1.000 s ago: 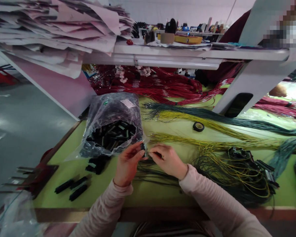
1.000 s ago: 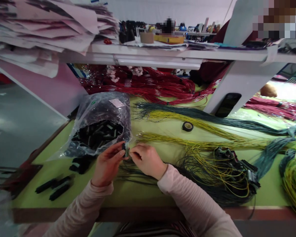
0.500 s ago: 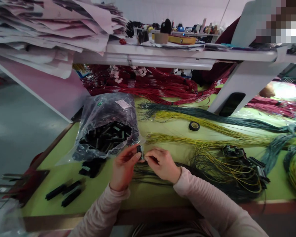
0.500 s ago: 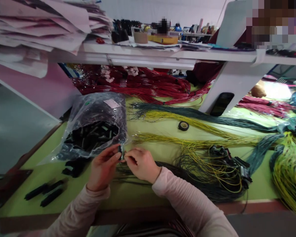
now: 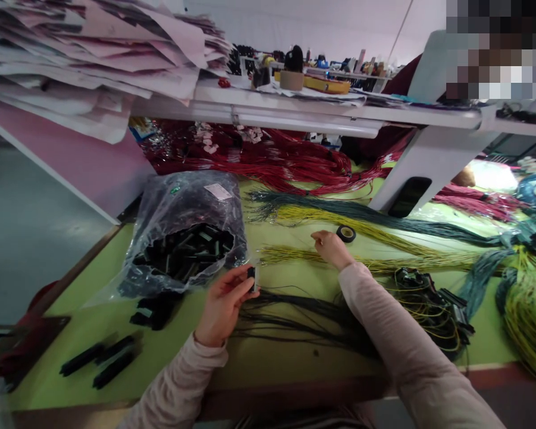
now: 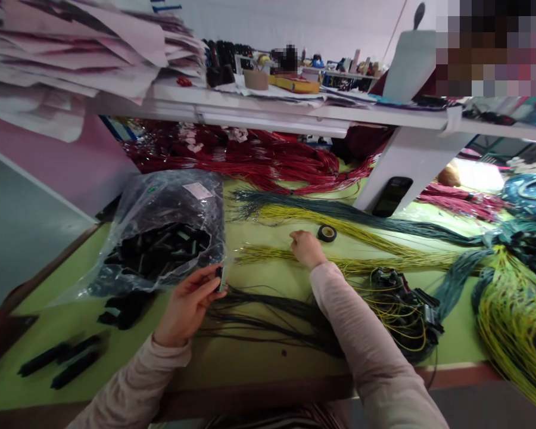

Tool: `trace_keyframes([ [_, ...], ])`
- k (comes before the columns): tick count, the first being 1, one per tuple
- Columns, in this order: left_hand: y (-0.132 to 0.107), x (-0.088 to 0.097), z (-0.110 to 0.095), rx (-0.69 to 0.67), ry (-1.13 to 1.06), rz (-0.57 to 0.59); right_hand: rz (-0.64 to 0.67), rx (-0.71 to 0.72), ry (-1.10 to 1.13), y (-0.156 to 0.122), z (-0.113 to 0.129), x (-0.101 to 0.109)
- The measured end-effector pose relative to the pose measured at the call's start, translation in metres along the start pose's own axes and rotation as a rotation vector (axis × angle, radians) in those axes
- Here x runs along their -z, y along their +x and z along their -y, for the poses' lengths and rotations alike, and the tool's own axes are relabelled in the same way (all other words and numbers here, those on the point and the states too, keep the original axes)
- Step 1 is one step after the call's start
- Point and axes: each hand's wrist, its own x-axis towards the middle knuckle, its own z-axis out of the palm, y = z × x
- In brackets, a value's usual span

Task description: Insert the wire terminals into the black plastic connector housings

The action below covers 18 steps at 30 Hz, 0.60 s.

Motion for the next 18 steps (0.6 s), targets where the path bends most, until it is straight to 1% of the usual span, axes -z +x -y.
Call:
trace_keyframes([
  [2,0.0,0.0,0.0,0.007,0.001,0.006,0.008,-0.011,-0.007,0.013,-0.001,-0.012],
  [5,0.001,0.001,0.0,0.003,-0.009,-0.01,0.018,-0.003,-0.007,0.029,0.01,-0.025],
  [8,0.001,0.002,-0.001,-0.008,-0.011,-0.018,0.047,0.044,0.035,0.033,0.025,-0.022],
  [11,0.0,0.002,-0.001,0.004,-0.026,0.014,0.094,0.103,0.092,0.024,0.037,-0.009],
  [15,-0.001,0.002,0.0,0.043,-0.052,0.044,0.179,0.155,0.169,-0.003,0.054,0.005],
  [18,-0.003,-0.002,0.001,0.093,-0.07,0.101,0.293,0.171,0.366,-0.024,0.071,0.009],
])
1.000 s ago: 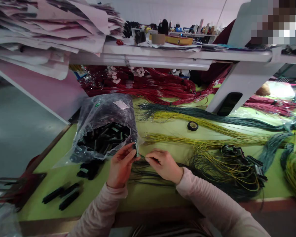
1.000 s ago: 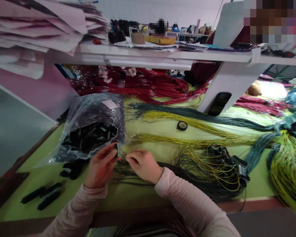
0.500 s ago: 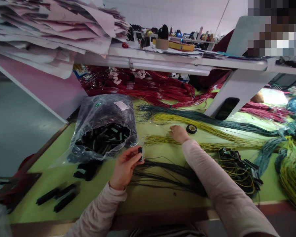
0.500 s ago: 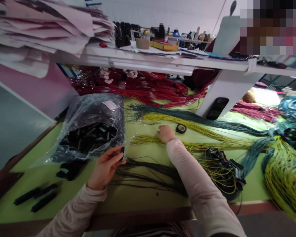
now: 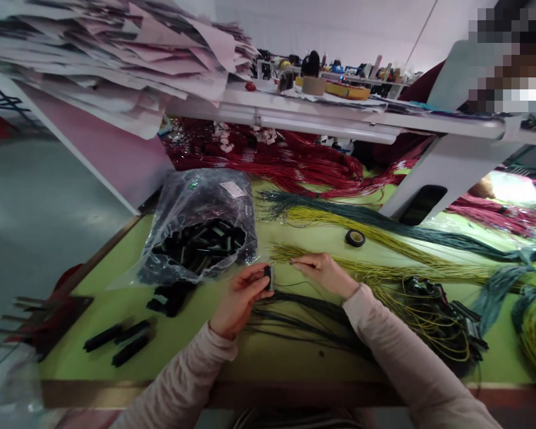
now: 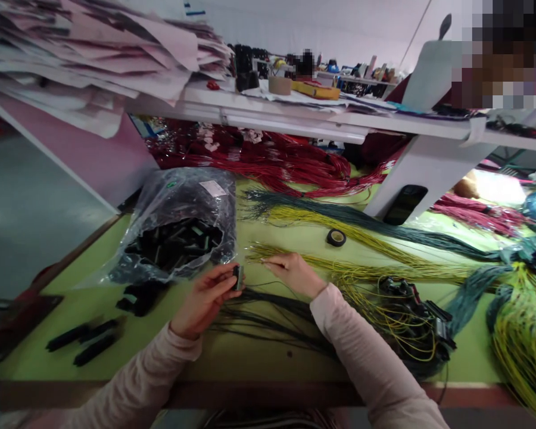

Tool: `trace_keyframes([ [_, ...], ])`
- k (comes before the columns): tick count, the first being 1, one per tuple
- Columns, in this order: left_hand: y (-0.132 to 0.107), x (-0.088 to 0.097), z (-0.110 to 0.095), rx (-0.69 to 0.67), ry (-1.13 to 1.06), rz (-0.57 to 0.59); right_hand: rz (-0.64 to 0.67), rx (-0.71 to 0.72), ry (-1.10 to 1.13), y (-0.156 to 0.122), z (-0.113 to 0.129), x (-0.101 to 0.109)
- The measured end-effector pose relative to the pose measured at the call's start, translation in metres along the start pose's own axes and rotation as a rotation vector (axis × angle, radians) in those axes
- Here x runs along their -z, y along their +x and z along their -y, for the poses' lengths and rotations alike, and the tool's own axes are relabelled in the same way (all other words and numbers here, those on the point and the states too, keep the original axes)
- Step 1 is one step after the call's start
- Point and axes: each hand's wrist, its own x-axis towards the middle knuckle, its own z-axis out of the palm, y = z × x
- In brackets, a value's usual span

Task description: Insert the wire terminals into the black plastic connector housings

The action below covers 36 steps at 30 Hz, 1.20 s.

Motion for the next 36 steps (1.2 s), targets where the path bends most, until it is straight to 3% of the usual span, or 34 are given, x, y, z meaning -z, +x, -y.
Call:
trace_keyframes([
  [3,-0.001,-0.007,0.003,0.026,-0.031,0.029,0.033,0.007,0.196,-0.011,0.016,-0.006],
  [8,-0.004,-0.021,0.011,0.029,-0.063,0.031,0.015,0.02,0.24,-0.017,0.021,-0.005],
  [17,0.001,-0.02,0.017,0.043,-0.034,0.009,0.064,-0.225,0.507,-0.02,0.017,-0.007],
  [20,0.003,-0.017,0.019,0.057,-0.037,0.007,0.062,-0.259,0.466,-0.02,0.02,-0.006],
  [27,0.003,-0.017,0.021,0.078,-0.046,0.005,-0.077,-0.087,0.274,-0.02,0.028,-0.002],
  [36,0.004,-0.016,0.023,0.07,-0.042,0.023,-0.054,-0.036,0.19,-0.02,0.031,-0.004],
])
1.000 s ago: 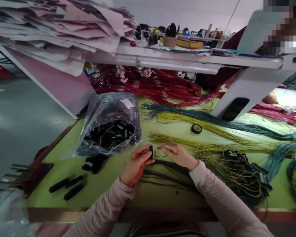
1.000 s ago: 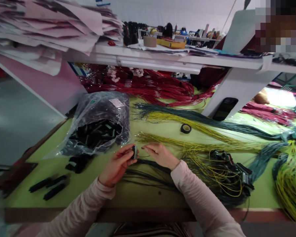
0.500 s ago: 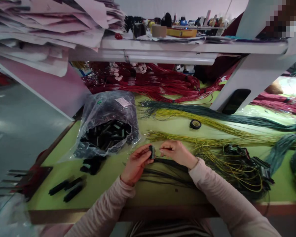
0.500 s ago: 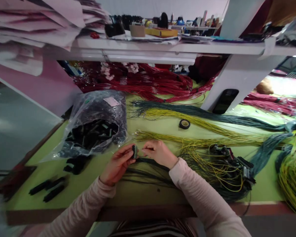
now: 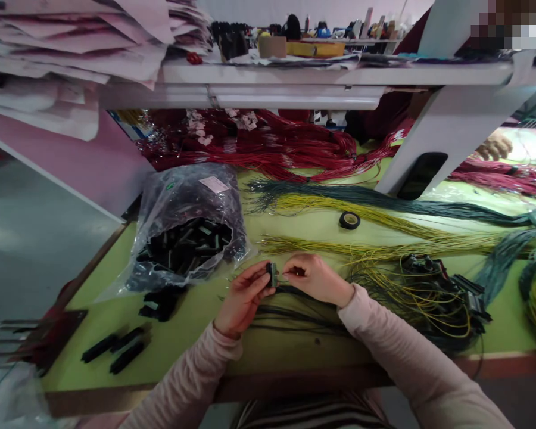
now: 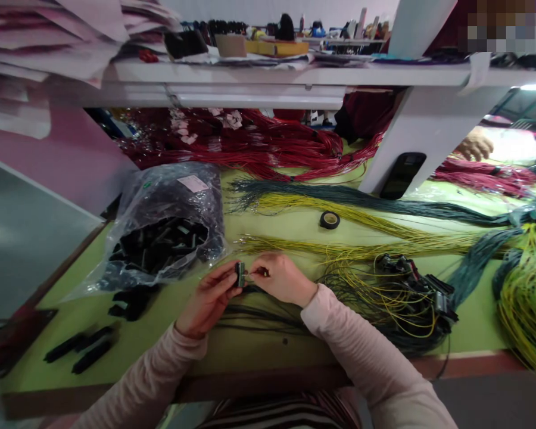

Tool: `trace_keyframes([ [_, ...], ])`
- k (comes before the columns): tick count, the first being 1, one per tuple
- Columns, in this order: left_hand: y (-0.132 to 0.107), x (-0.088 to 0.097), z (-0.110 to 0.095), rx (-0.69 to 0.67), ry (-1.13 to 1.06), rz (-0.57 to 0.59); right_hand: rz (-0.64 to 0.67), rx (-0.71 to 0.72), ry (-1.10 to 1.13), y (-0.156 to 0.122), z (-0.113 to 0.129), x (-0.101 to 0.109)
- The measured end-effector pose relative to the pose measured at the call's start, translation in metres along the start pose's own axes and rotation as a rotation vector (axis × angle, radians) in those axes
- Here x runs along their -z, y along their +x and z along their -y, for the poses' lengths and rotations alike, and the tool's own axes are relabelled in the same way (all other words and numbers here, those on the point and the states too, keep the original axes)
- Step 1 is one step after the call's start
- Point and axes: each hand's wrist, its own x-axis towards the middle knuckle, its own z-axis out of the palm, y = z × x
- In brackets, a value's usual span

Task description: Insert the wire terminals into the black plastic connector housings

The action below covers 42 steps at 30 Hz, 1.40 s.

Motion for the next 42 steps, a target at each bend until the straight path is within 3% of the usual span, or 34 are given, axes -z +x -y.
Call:
trace_keyframes([
  [14,-0.003,0.0,0.011,-0.223,0.278,-0.036,-0.031,-0.014,-0.024,-0.003,-0.002,-0.009],
  [17,-0.003,-0.001,0.01,-0.19,0.226,-0.056,-0.064,0.064,-0.076,-0.003,-0.002,-0.011],
  [21,-0.004,-0.001,0.008,-0.048,0.122,-0.049,-0.06,0.207,-0.178,-0.004,-0.002,-0.012],
  [25,-0.006,-0.002,0.009,-0.168,0.234,-0.063,-0.033,0.252,-0.247,-0.004,-0.001,-0.012],
  [27,-0.007,-0.004,0.009,-0.201,0.25,-0.07,-0.017,0.252,-0.261,-0.005,-0.001,-0.01],
  [32,-0.008,-0.011,0.006,-0.111,0.109,-0.073,0.013,0.182,-0.229,-0.009,-0.001,0.0],
  [42,-0.009,-0.015,0.009,-0.146,0.138,-0.062,0.026,0.118,-0.135,-0.012,0.002,0.009],
])
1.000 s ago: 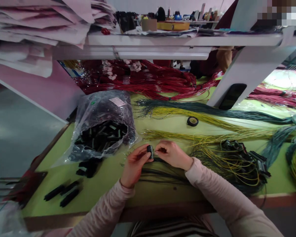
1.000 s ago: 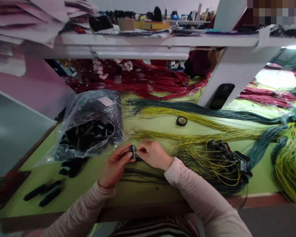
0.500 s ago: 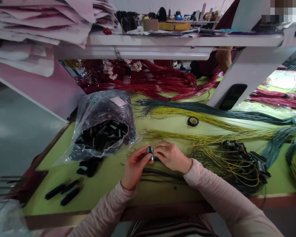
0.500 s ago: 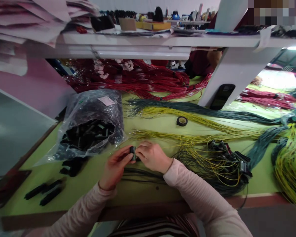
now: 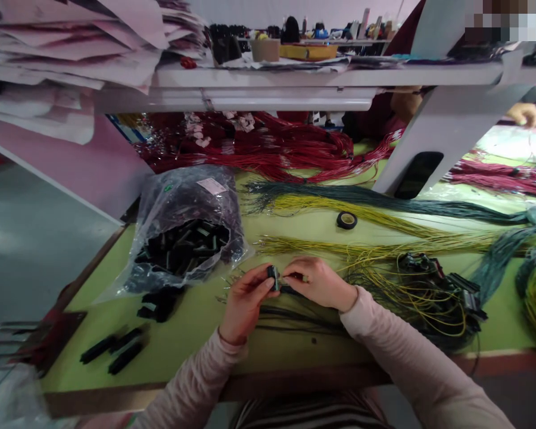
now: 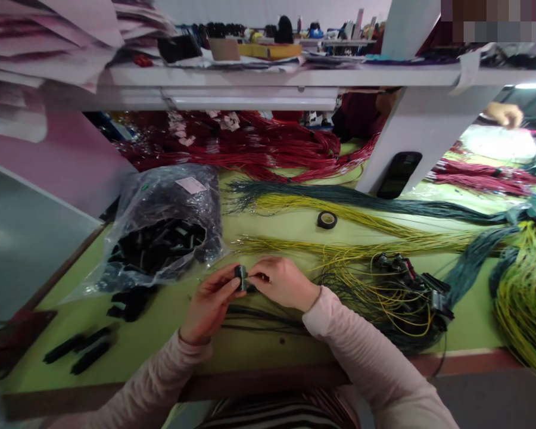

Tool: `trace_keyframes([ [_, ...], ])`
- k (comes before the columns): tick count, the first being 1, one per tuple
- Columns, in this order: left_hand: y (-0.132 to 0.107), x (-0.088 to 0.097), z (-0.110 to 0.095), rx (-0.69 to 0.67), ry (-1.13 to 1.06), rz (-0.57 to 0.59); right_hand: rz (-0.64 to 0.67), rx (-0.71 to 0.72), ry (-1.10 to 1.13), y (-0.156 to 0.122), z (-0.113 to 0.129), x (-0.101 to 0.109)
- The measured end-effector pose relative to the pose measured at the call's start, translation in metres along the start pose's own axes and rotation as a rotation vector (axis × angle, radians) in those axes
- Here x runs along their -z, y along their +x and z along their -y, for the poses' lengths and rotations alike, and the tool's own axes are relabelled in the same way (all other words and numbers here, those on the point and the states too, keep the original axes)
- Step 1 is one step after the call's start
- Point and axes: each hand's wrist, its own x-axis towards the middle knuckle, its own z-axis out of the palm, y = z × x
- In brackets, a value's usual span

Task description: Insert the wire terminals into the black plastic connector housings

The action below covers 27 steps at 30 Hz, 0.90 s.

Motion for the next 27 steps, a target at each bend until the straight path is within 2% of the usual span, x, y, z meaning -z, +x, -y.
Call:
trace_keyframes([
  [8,-0.001,0.001,0.002,-0.051,0.038,-0.016,-0.033,0.087,-0.136,0.0,0.003,-0.012],
  [15,0.0,0.001,0.0,-0.015,-0.012,-0.013,-0.046,-0.004,0.027,0.002,0.002,-0.008],
  [22,-0.004,0.0,0.003,-0.177,0.145,-0.037,-0.055,0.05,-0.092,0.001,0.004,-0.015],
  [27,-0.002,0.003,0.003,-0.125,0.049,-0.011,-0.068,0.057,0.029,-0.003,0.002,-0.012],
])
